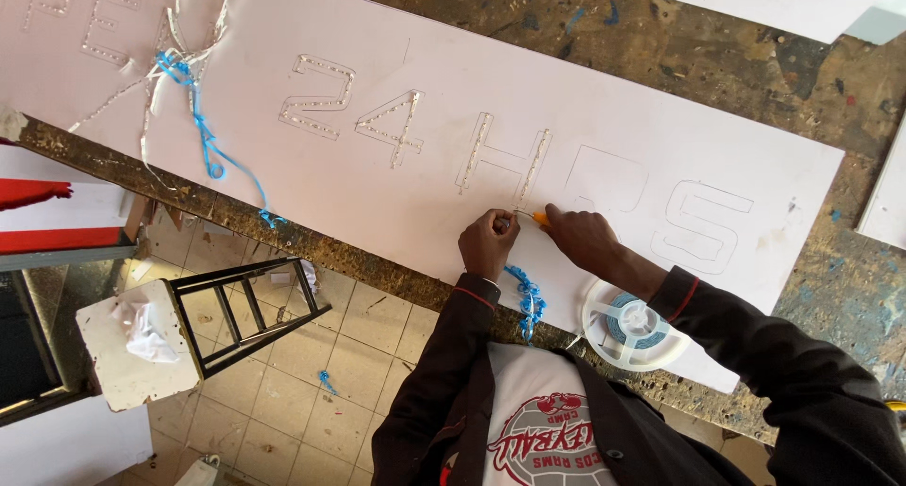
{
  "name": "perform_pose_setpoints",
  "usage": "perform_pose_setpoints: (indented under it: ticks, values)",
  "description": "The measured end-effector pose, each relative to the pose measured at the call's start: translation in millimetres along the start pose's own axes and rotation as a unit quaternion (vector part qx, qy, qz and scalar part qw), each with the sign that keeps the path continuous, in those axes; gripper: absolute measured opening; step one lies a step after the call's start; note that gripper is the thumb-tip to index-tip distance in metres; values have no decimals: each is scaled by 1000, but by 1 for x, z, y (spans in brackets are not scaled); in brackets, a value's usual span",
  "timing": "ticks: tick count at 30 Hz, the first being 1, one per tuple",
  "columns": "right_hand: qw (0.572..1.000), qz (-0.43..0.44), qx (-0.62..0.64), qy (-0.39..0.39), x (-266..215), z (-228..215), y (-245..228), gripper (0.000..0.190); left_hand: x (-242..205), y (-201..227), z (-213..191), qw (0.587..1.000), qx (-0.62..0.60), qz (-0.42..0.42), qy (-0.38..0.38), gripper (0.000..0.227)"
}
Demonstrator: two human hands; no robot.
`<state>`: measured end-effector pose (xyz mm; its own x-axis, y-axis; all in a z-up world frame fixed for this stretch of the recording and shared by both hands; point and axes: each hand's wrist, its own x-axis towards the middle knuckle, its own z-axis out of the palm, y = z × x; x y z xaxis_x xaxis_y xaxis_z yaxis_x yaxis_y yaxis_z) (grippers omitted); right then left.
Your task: The person assembles LED light strips onto a white board to form the text 'OPEN 24 HRS'. They use a utility knife to cut the strips to size and place them along pre-drawn outlines of the letters and numbers.
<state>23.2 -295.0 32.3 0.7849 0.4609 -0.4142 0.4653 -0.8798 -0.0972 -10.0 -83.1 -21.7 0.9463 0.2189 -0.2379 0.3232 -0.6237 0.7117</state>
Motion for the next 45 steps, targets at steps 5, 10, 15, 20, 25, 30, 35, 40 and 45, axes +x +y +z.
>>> perform_pose_setpoints:
  ticks: [5, 10, 15, 20, 25, 30, 35, 40, 45]
  values:
    - [1000, 5, 23, 17, -1, 7, 1, 28, 2, 4, 0, 999, 11, -30, -2, 20]
    - [999, -12, 42, 33, -11, -2, 0, 28, 0, 7, -1, 996, 28, -82, -14, 23]
    - [999, -19, 46, 6, -9, -4, 7, 31, 1, 8, -1, 994, 42, -96, -22, 24]
    - [999, -20, 29, -20, -4, -12, 5, 32, 2, 4, 4, 997, 20, -70, 6, 20]
    - [999, -14, 28, -40, -1, -23, 9, 37, 3, 1, 4, 999, 13, -45, 13, 17]
    - [999, -5, -13, -52, 5, -4, 9, 36, 0, -1, 3, 1000, -11, -14, 16, 16]
    - [999, 2, 14, -44, 6, -8, 6, 34, -2, -5, 6, 999, 27, -5, 18, 17]
    - [999, 1, 28, -26, 3, -2, 8, 35, -5, 3, 3, 998, 36, -11, 45, 15]
    - [981, 42, 191, 10, -29, -31, 4, 33, -11, 15, -37, 983, -172, -46, -38, 12]
